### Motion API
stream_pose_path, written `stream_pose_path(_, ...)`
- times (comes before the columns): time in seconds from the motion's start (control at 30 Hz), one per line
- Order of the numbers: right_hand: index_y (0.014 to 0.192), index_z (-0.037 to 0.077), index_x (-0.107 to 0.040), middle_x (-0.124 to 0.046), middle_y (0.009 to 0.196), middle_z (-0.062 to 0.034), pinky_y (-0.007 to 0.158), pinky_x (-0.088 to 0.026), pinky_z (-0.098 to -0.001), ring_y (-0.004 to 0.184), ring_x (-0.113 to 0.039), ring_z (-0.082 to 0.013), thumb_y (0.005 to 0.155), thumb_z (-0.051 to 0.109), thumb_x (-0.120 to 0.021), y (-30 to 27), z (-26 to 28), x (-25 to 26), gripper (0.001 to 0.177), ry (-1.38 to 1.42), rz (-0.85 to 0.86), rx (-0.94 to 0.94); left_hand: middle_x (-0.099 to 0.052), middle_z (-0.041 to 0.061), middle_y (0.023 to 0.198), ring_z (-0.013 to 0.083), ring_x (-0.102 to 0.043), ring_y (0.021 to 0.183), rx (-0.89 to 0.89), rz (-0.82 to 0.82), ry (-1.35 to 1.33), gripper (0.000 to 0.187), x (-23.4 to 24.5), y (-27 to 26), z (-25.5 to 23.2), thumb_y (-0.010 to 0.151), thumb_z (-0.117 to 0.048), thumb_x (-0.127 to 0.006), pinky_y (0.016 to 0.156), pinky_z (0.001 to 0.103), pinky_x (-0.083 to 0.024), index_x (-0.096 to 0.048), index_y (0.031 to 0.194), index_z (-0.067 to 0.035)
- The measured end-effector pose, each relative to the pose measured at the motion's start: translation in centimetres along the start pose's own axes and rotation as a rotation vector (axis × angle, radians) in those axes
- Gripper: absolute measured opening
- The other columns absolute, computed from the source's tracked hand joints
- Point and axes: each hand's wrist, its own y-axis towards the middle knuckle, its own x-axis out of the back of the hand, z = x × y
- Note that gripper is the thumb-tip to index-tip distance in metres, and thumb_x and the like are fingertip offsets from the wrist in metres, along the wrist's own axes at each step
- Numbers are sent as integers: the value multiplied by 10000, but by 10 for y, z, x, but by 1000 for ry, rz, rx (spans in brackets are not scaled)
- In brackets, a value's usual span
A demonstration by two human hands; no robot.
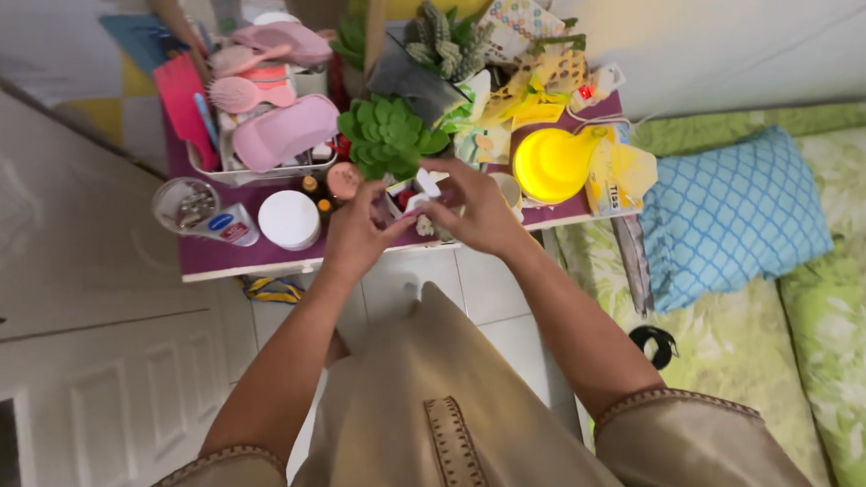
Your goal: Organize various small personal care items, containers, and accessories on a desk or vanity surface.
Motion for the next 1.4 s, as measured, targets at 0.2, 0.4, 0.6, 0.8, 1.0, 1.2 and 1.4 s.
stream_pose_path(0.2, 1421, 77, -594, -669, 1326, -165, 845, -609, -316, 1010, -758, -208, 967, 154, -747, -5, 10, -13, 486, -95, 39, 137, -708, 120, 857, 278, -704, 731, -71, -15, 53, 649, 12, -12, -7, 782, -350, -873, 650, 397, -561, -575, 1288, -76)
stream_pose_path(0.4, 1454, 115, -615, -536, 1572, -198, 977, -580, -347, 1254, -698, -260, 1047, 127, -678, -10, -15, -43, 413, -94, 29, 270, -716, 132, 974, 292, -720, 813, -103, -114, 69, 601, 16, -21, -16, 738, -257, -863, 714, 404, -572, -600, 1248, -80)
stream_pose_path(0.6, 1516, 111, -523, -620, 1323, -189, 783, -578, -280, 924, -657, -154, 1009, 175, -674, -8, -3, -58, 533, 14, -29, 9, -699, 149, 1113, 359, -686, 968, -197, -217, 196, 590, 19, -23, -18, 711, -230, -889, 815, 452, -547, -609, 1204, -67)
stream_pose_path(0.8, 1586, 115, -435, -756, 1053, -114, 747, -566, -288, 753, -629, -124, 1039, 199, -640, -6, 3, -38, 590, -15, 13, -78, -693, 137, 1095, 345, -683, 986, -206, -262, 171, 571, 17, -28, -18, 749, -284, -894, 825, 444, -550, -606, 1190, -64)
stream_pose_path(1.0, 1538, 95, -486, -606, 1446, -227, 981, -554, -402, 1243, -645, -360, 983, 228, -732, 14, 30, 12, 621, -143, 237, 556, -694, 141, 1084, 337, -684, 985, -211, -183, 180, 579, 25, -27, -26, 757, -325, -895, 815, 439, -550, -632, 1204, -66)
stream_pose_path(1.2, 1365, 210, -673, -747, 1206, -68, 748, -583, -378, 891, -759, -263, 738, 384, -849, 32, 39, 26, 675, -418, 362, 271, -698, 140, 1109, 339, -677, 1024, -209, -116, 142, 568, 22, -17, -31, 763, -306, -888, 854, 434, -546, -636, 1210, -62)
stream_pose_path(1.4, 1297, 197, -704, -759, 1146, -55, 715, -576, -386, 856, -743, -285, 697, 437, -863, 38, 37, 24, 666, -550, 334, 344, -697, 144, 1104, 341, -676, 1031, -227, -104, 132, 575, 13, -11, -29, 730, -271, -880, 860, 442, -546, -630, 1198, -48)
